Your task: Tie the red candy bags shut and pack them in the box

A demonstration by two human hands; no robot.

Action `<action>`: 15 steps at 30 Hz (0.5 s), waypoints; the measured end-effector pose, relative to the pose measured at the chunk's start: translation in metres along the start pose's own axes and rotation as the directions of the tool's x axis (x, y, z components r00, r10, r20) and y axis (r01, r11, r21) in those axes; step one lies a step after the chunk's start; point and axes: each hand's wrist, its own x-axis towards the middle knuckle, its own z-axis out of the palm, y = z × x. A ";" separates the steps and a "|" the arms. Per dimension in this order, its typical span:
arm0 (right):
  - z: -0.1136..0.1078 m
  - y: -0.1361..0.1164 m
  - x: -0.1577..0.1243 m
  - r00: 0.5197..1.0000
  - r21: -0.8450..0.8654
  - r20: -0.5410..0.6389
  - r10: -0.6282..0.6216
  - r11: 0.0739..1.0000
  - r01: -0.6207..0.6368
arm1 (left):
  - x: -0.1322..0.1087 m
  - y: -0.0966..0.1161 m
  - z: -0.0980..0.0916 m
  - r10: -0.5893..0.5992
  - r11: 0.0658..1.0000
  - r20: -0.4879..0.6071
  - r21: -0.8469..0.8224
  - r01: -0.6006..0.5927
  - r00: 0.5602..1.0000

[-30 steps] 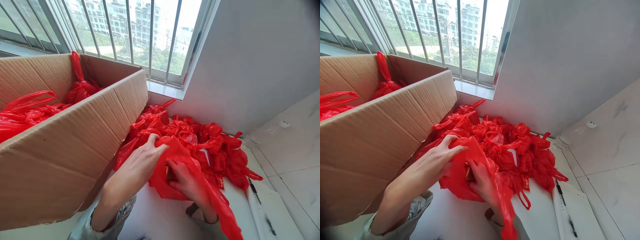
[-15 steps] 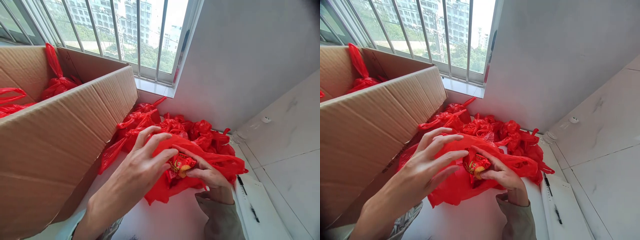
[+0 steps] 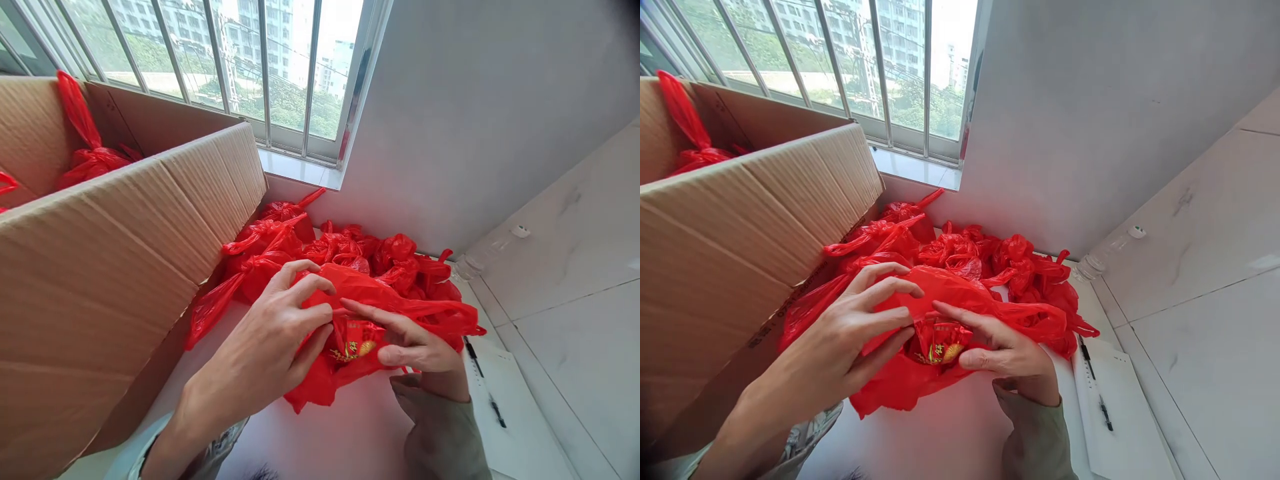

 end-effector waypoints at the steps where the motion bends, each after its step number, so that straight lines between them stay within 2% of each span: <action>1: -0.001 -0.001 0.001 0.998 -0.052 -0.056 -0.026 0.998 0.023 | 0.000 0.001 0.000 -0.024 1.000 -0.022 0.004 0.024 0.999; 4: -0.004 -0.002 0.008 0.969 -0.223 -0.211 -0.127 0.972 0.079 | 0.001 0.000 0.002 -0.061 0.997 -0.048 0.048 0.064 0.997; 6: -0.005 -0.002 0.012 0.950 -0.281 -0.279 -0.141 0.958 0.060 | 0.002 -0.002 0.004 -0.073 0.995 -0.044 0.067 0.075 0.996; 15: 0.003 -0.003 0.017 0.873 -0.306 -0.466 -0.145 0.952 -0.005 | 0.004 -0.009 0.006 -0.073 0.992 -0.038 0.097 0.077 0.997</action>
